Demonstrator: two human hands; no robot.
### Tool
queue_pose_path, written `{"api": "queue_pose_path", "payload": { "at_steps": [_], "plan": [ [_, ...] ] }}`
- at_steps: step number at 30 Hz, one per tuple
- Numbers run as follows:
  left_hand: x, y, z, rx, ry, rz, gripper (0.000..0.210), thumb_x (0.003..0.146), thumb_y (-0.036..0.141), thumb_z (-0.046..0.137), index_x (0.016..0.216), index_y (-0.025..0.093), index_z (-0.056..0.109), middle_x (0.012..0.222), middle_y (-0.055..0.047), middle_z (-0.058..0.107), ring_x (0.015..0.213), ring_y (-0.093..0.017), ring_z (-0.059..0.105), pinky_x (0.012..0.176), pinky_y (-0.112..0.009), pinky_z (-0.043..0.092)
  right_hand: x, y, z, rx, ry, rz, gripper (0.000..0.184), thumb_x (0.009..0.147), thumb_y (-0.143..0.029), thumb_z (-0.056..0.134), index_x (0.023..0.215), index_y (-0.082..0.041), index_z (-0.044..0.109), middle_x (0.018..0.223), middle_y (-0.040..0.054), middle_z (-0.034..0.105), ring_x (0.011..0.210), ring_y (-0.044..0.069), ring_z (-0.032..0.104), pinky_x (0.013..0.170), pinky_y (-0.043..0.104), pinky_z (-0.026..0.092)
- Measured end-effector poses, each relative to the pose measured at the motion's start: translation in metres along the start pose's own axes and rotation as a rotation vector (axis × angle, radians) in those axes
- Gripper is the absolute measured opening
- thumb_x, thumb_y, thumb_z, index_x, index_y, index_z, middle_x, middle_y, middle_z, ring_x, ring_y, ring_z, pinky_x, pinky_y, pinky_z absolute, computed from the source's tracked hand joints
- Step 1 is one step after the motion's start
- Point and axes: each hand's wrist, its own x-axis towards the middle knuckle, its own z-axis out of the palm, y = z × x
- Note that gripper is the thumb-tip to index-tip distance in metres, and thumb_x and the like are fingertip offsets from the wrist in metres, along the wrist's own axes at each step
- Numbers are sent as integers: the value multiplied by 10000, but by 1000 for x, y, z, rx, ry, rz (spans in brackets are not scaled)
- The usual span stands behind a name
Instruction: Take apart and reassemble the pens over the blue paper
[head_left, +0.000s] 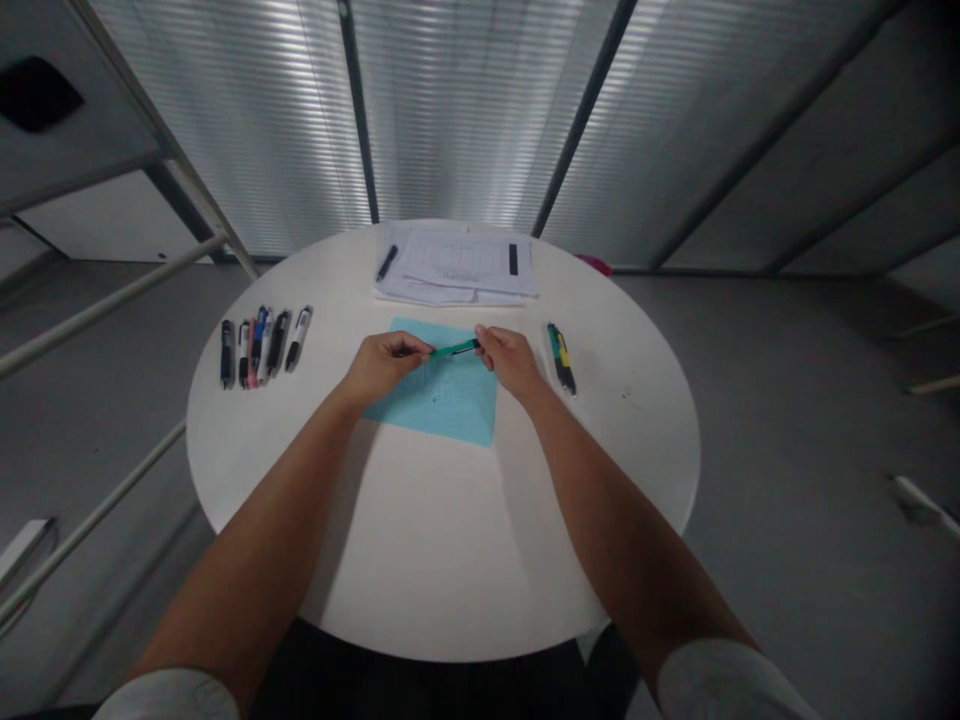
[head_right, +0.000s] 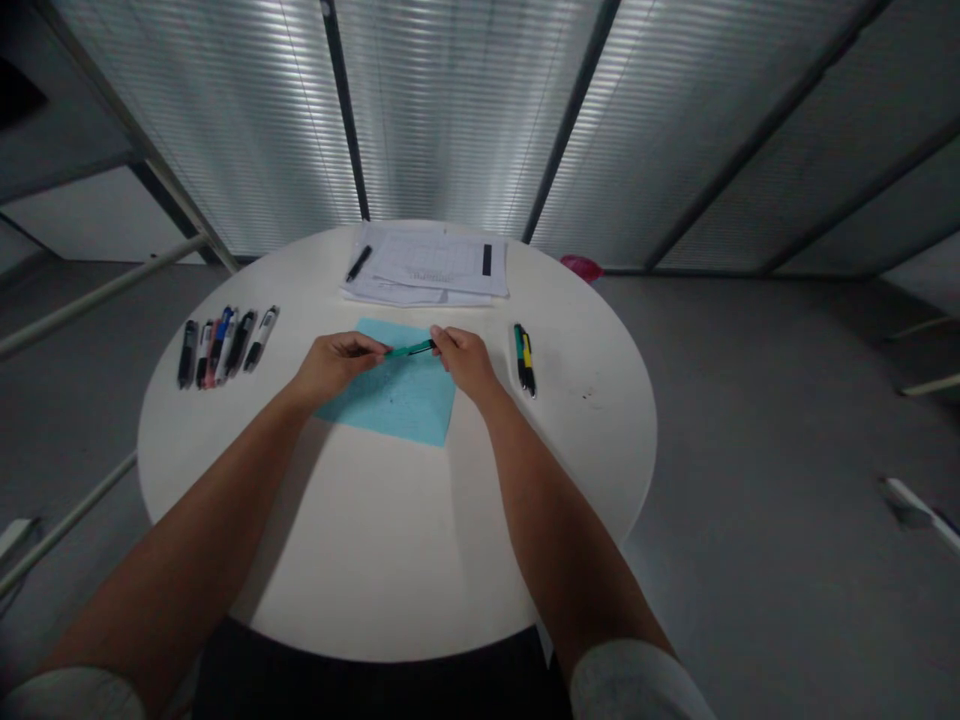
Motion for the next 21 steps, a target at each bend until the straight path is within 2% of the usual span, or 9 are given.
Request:
{"api": "queue_pose_path", "payload": {
  "at_steps": [4, 7, 12, 18, 21],
  "plan": [
    [2, -2, 0, -19, 115, -19, 270, 725, 375, 742, 867, 147, 719, 660, -12, 623, 574, -98, 525, 552, -235, 403, 5, 3, -1, 116, 86, 51, 556, 835, -690, 505, 592, -192, 543, 429, -49, 429, 420, 80, 381, 464, 232, 309],
    [4, -5, -1, -91, 158, -63, 243, 769, 377, 691, 829, 141, 681, 559, 26, 506, 478, -73, 419, 459, -219, 312, 7, 6, -3, 180, 149, 87, 539, 839, -675, 516, 603, -191, 539, 447, -43, 451, 428, 75, 400, 456, 219, 314],
    [5, -5, -2, -210, 207, -127, 201, 739, 328, 707, 747, 145, 624, 540, 25, 509, 441, -68, 401, 417, -213, 270, 8, 5, -3, 180, 171, 121, 522, 853, -651, 518, 621, -185, 550, 452, -38, 474, 414, 68, 405, 421, 207, 304],
    [7, -9, -4, -294, 194, -149, 220, 706, 322, 739, 745, 138, 626, 601, 10, 554, 445, -58, 409, 414, -211, 263, 5, 0, -2, 149, 163, 147, 532, 870, -664, 478, 634, -192, 533, 443, -39, 471, 385, 67, 396, 388, 207, 288],
    [7, -12, -4, -297, 190, -140, 223, 708, 327, 743, 744, 139, 630, 607, 8, 559, 452, -59, 419, 421, -213, 275, 5, 2, -2, 146, 154, 123, 532, 872, -661, 477, 596, -206, 473, 441, -49, 432, 386, 67, 386, 388, 211, 286]
  ]
}}
